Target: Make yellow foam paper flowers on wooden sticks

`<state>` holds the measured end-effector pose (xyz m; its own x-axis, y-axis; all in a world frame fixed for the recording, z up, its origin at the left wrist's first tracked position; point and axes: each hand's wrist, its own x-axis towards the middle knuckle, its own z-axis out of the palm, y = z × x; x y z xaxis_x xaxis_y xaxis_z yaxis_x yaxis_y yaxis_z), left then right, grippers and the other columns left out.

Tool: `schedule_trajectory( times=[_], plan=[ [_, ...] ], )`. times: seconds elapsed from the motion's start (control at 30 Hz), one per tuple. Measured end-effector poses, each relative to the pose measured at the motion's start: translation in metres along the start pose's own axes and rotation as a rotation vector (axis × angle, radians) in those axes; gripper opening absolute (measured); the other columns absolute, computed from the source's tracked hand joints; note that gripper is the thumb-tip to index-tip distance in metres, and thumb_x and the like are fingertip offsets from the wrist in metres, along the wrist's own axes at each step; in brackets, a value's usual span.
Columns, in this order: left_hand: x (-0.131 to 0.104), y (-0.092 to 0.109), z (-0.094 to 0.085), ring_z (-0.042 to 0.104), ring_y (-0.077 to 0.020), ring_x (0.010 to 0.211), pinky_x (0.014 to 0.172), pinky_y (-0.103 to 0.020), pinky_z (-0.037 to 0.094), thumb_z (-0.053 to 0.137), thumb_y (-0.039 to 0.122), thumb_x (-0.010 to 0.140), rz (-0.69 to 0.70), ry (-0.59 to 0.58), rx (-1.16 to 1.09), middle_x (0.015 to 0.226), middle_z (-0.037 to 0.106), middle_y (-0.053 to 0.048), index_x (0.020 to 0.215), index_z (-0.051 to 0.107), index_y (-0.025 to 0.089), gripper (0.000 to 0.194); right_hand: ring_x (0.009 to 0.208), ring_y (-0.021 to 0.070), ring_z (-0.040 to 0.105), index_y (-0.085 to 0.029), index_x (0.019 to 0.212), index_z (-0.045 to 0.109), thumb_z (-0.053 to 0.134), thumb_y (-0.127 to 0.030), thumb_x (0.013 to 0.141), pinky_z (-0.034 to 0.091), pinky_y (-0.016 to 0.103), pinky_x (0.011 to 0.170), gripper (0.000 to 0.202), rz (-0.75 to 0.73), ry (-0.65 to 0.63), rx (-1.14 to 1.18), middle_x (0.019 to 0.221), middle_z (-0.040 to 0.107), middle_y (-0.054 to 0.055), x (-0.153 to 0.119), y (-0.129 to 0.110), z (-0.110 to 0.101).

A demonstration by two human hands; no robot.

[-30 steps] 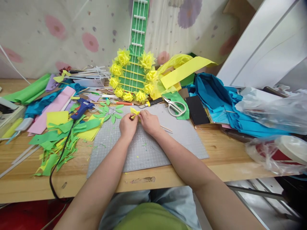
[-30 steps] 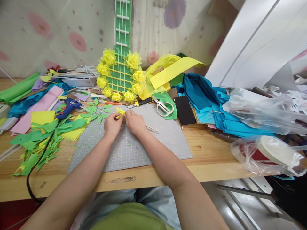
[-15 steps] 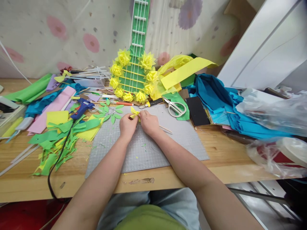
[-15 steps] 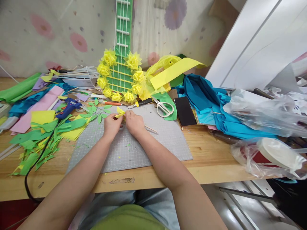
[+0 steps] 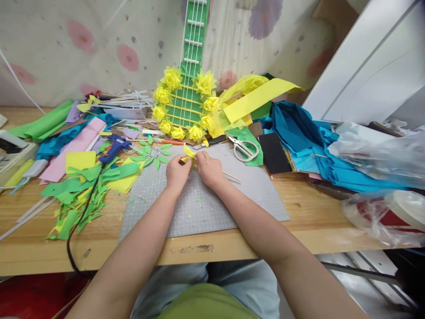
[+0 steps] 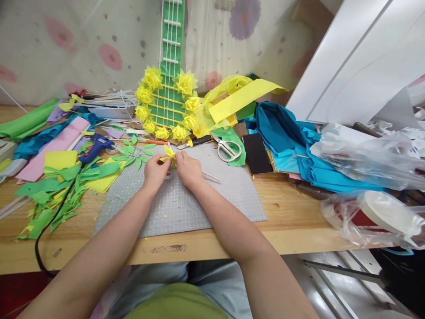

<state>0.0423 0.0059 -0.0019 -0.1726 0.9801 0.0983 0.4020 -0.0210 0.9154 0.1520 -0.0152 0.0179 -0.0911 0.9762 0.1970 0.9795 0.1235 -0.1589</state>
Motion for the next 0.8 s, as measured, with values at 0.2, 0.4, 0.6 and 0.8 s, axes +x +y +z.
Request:
schedule_trajectory(
  times=[0.2,0.4,0.6,0.8],
  plan=[
    [-0.0039,0.0034,-0.0025,0.056,-0.0129,0.058,0.057,-0.024,0.042,0.053,0.035,0.068,0.062,0.034,0.106,0.067,0.062,-0.001,0.076,0.062,0.018,0.021,0.076,0.0153,0.057,-0.018,0.102,0.049,0.018,-0.031,0.094,0.032,0.024,0.056,0.034,0.002,0.015,0.012,0.101,0.058,0.006,-0.0013,-0.0025,0.0023],
    [-0.0046,0.0044,-0.0001,0.058,-0.0146,0.066,0.059,-0.024,0.042,0.054,0.034,0.068,0.058,0.031,0.153,0.074,0.063,-0.003,0.075,0.059,0.019,0.018,0.077,0.0167,0.058,-0.018,0.102,0.048,0.018,-0.03,0.093,0.036,0.026,0.061,0.033,0.027,-0.03,0.012,0.102,0.058,0.007,-0.0007,-0.0073,0.0045],
    [0.0011,-0.0012,0.0067,0.056,-0.0131,0.059,0.057,-0.025,0.044,0.056,0.032,0.064,-0.027,0.047,-0.039,0.066,0.061,-0.001,0.073,0.06,0.017,0.018,0.075,0.0174,0.059,-0.017,0.099,0.047,0.019,-0.028,0.093,0.037,0.027,0.058,0.031,0.015,-0.008,-0.014,0.1,0.059,0.007,0.0015,-0.009,0.0056],
    [0.0031,0.0025,0.0044,0.051,-0.0102,0.053,0.051,-0.023,0.043,0.05,0.031,0.064,-0.15,-0.008,-0.304,0.062,0.056,0.0,0.063,0.057,0.016,0.016,0.074,0.016,0.059,-0.018,0.099,0.048,0.021,-0.027,0.093,0.034,0.026,0.055,0.03,-0.004,-0.012,-0.022,0.099,0.059,0.007,0.0005,-0.0093,0.0033]
  ],
)
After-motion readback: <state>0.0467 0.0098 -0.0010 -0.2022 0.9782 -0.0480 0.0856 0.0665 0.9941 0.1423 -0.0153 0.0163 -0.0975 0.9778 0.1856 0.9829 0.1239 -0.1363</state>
